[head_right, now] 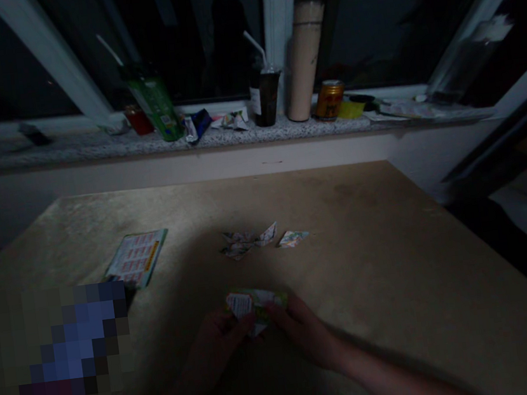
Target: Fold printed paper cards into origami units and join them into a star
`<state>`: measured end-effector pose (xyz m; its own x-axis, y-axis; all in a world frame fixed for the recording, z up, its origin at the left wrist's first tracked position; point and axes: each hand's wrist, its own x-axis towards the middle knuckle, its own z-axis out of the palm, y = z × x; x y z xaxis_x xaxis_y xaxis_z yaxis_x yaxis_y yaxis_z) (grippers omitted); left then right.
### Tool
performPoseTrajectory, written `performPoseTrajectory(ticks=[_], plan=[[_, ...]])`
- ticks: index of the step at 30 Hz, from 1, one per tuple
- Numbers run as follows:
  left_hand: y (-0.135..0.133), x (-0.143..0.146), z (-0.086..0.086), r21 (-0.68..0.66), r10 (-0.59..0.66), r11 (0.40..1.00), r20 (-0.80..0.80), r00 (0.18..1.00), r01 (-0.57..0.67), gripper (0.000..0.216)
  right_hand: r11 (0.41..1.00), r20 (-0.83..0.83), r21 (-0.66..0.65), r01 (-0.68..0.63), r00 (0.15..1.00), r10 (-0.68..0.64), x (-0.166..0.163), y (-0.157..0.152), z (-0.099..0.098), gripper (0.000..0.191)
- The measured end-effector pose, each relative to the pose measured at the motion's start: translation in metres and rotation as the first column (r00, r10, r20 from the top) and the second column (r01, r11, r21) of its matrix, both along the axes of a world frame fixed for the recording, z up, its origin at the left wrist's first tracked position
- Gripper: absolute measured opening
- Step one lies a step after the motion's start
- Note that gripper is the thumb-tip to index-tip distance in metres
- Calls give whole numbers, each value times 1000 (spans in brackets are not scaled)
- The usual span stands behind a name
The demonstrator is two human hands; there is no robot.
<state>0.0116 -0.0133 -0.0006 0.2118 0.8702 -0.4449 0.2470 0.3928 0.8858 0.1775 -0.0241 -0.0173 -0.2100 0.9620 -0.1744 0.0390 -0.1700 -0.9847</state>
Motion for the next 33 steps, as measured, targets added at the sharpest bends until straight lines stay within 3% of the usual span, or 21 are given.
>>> performPoseTrajectory(ticks=[4,8,13,17,24,28,33], plan=[[-2,-2,-5,18,7,1000,41,999,-8,34,998,120,49,44,992,-49,1,0,-7,49],[-1,-3,-6,9,21,1000,-36,999,-20,33,997,199,56,49,978,-60,4,3,-11,52],[2,-3,-5,27,-26,999,27,999,26,28,996,94,74,-57,994,50,7,6,-8,56],[2,-3,-4,13,-3,1000,8,1000,3,25,998,83,63,16,996,-21,7,6,-11,61],[3,-3,0,63,32,998,-2,999,-32,31,1000,61,-15,27,998,-26,7,5,-12,58],[4,-3,1,66,-18,998,61,998,14,41,999,67,7,32,997,-33,8,5,-10,59],[2,-3,3,69,-70,995,47,996,67,38,1000,-29,-24,10,1000,-10,3,0,-3,49]])
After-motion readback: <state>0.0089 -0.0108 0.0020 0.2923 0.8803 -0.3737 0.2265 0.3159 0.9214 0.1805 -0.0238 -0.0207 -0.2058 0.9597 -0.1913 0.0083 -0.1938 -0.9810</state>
